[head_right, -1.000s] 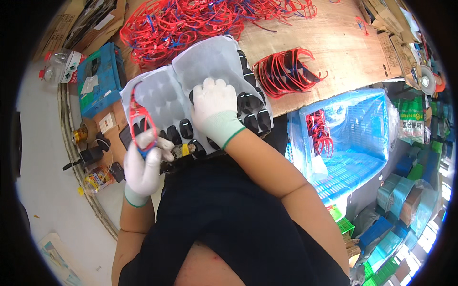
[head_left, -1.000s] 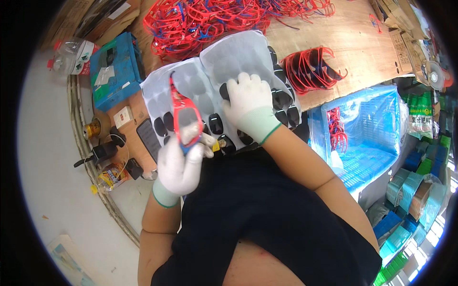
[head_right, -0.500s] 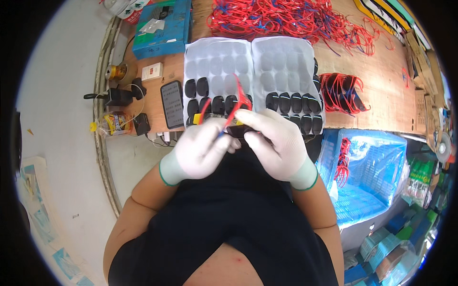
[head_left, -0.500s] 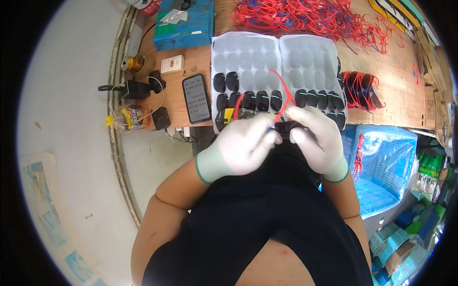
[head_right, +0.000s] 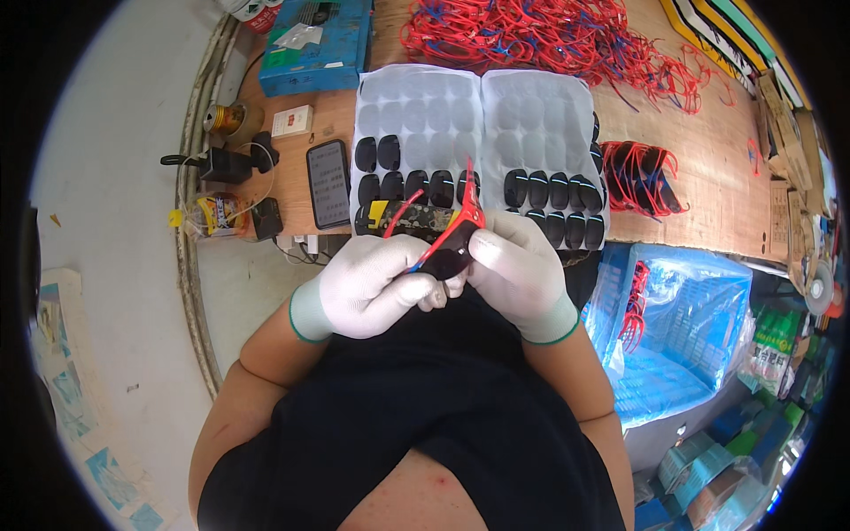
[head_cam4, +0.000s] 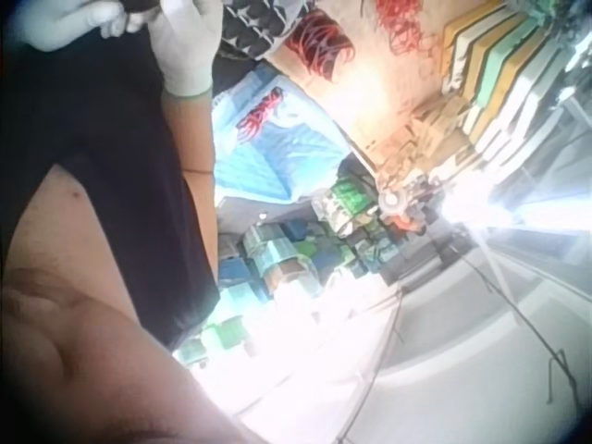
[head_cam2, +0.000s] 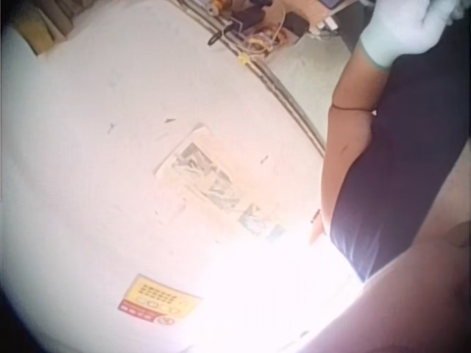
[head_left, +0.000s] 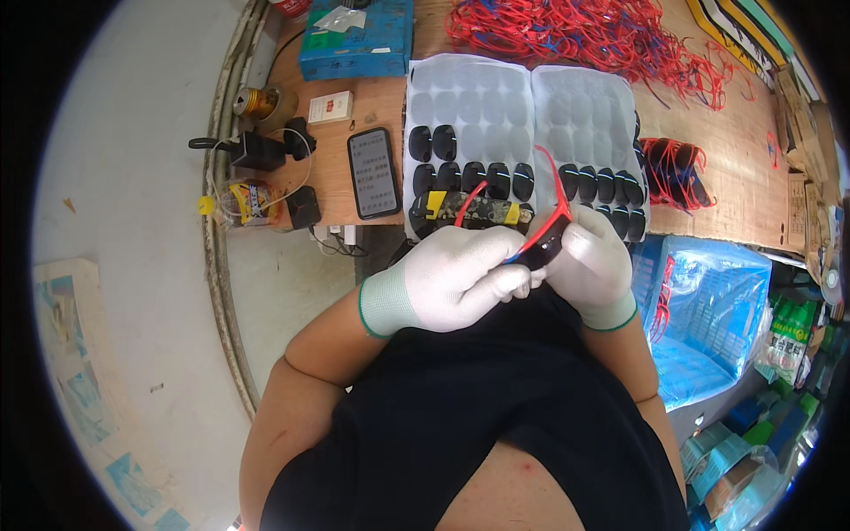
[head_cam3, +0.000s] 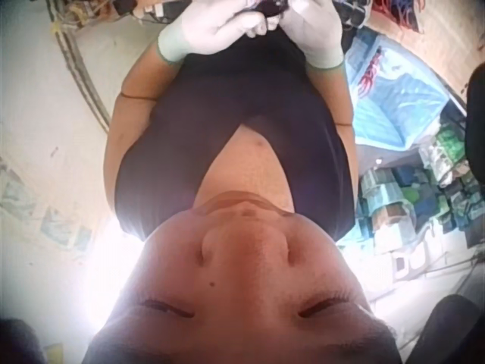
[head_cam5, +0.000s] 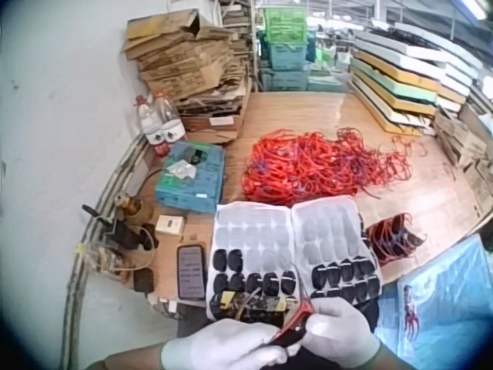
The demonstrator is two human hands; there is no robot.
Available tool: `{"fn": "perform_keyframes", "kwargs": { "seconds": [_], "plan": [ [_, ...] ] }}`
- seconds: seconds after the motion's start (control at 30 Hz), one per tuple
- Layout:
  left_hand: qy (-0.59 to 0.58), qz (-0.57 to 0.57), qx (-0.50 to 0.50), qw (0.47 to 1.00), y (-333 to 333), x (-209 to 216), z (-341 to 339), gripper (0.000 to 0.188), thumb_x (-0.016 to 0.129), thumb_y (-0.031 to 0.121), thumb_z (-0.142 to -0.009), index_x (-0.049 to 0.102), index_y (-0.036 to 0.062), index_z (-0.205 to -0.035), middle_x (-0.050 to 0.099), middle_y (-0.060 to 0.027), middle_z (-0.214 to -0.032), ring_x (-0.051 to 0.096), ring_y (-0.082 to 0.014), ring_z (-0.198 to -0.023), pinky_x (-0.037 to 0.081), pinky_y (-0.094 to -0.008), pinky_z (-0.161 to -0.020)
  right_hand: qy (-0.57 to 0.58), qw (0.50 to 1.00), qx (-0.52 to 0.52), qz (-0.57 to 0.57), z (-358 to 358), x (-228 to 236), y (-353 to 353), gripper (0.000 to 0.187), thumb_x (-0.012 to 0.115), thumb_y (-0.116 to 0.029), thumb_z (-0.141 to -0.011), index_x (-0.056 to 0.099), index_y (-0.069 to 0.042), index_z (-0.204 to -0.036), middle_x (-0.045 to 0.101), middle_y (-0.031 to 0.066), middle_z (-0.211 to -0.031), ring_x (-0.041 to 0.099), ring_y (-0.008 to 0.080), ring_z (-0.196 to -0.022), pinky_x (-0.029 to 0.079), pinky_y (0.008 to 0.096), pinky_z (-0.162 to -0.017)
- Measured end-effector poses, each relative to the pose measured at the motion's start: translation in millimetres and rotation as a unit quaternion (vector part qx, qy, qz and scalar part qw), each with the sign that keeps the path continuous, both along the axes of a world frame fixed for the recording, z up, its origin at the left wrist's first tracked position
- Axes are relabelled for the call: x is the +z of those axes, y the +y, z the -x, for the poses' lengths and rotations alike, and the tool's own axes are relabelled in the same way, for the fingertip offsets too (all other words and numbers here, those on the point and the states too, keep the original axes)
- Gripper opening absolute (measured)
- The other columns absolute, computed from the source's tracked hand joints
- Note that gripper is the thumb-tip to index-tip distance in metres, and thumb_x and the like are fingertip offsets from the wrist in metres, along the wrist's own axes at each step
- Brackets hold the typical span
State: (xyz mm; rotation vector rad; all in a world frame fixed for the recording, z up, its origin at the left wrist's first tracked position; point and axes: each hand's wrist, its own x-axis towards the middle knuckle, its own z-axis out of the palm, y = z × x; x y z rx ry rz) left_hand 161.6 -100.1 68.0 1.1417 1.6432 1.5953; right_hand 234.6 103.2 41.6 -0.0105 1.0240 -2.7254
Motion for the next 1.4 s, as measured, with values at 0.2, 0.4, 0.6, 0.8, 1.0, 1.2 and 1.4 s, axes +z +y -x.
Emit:
{"fn": "perform_keyframes", "kwargs": {
  "seconds": [0.2,0.4,0.6,0.8,1.0,1.2,1.4],
  "plan": [
    [0.174,0.044,0.087,0.98,3.2,0.3,-3.5,0.012,0.056,0.013,-0.1,0.064,0.0043,-0.102,0.066,-0.006,-0.076,0.068,-0.0238,-0.065,0.053,-0.0331,-0.06,-0.043,0.995,-0.057,-0.074,-5.8,-3.5,0.0,0.028,0.055,-0.017,-0.099,0.065,0.009,-0.099,0.065,0.0116,-0.084,0.059,0.0162,-0.069,0.047,0.0307,-0.063],
    [0.156,0.001,0.103,0.982,5.0,5.4,-2.3,0.014,0.054,0.01,-0.101,0.065,0.0034,-0.095,0.065,-0.0062,-0.073,0.065,-0.0231,-0.059,0.05,-0.0342,-0.054,-0.023,0.995,-0.063,-0.073,-5.9,5.8,-4.8,0.025,0.056,-0.016,-0.098,0.064,0.008,-0.096,0.063,0.0103,-0.078,0.057,0.0151,-0.066,0.045,0.0307,-0.061],
    [-0.068,-0.008,0.085,0.994,2.3,10.1,-3.9,0.023,0.049,0.014,-0.105,0.062,0.0009,-0.092,0.062,-0.0043,-0.069,0.06,-0.012,-0.056,0.048,-0.0263,-0.054,0.002,0.992,-0.069,-0.11,-9.1,19.2,-5.7,0.017,0.054,-0.007,-0.094,0.064,0.007,-0.095,0.062,0.0092,-0.077,0.056,0.0139,-0.066,0.044,0.0282,-0.062],
    [-0.184,0.03,0.131,0.974,13.9,22.1,-5.6,0.024,0.05,0.013,-0.103,0.057,-0.0037,-0.118,0.064,-0.0038,-0.075,0.059,-0.0094,-0.059,0.049,-0.0239,-0.057,-0.045,0.96,-0.074,-0.267,-3.1,36.0,-5.9,0.007,0.06,-0.001,-0.09,0.065,0.002,-0.088,0.062,0.0031,-0.073,0.056,0.0086,-0.067,0.044,0.0247,-0.062],
    [0.077,0.041,0.113,0.99,14.6,26.8,-8.0,0.031,0.054,0.003,-0.096,0.056,-0.0068,-0.126,0.068,-0.006,-0.08,0.068,-0.011,-0.069,0.054,-0.0245,-0.066,-0.053,0.966,-0.018,-0.251,-5.4,36.8,-0.5,0.009,0.06,-0.003,-0.091,0.065,0.002,-0.086,0.064,0.0043,-0.074,0.056,0.0086,-0.065,0.044,0.0247,-0.062],
    [0.123,-0.02,0.098,0.987,20.7,23.7,-8.5,0.033,0.058,0.0,-0.094,0.056,-0.0088,-0.126,0.073,-0.009,-0.086,0.072,-0.0156,-0.072,0.056,-0.0262,-0.064,-0.033,0.969,-0.017,-0.243,-9.8,40.0,2.1,0.012,0.058,-0.004,-0.092,0.065,0.002,-0.085,0.064,0.004,-0.074,0.057,0.0088,-0.066,0.044,0.0248,-0.062],
    [0.208,-0.009,0.132,0.969,21.8,21.6,-10.9,0.034,0.065,0.003,-0.09,0.057,-0.0099,-0.12,0.069,-0.0122,-0.08,0.071,-0.0235,-0.064,0.054,-0.0291,-0.057,-0.045,0.948,-0.023,-0.314,-10.9,40.5,1.4,0.012,0.06,-0.006,-0.093,0.062,0.001,-0.083,0.063,0.0035,-0.073,0.056,0.0077,-0.067,0.044,0.0237,-0.062]
  ]
}}
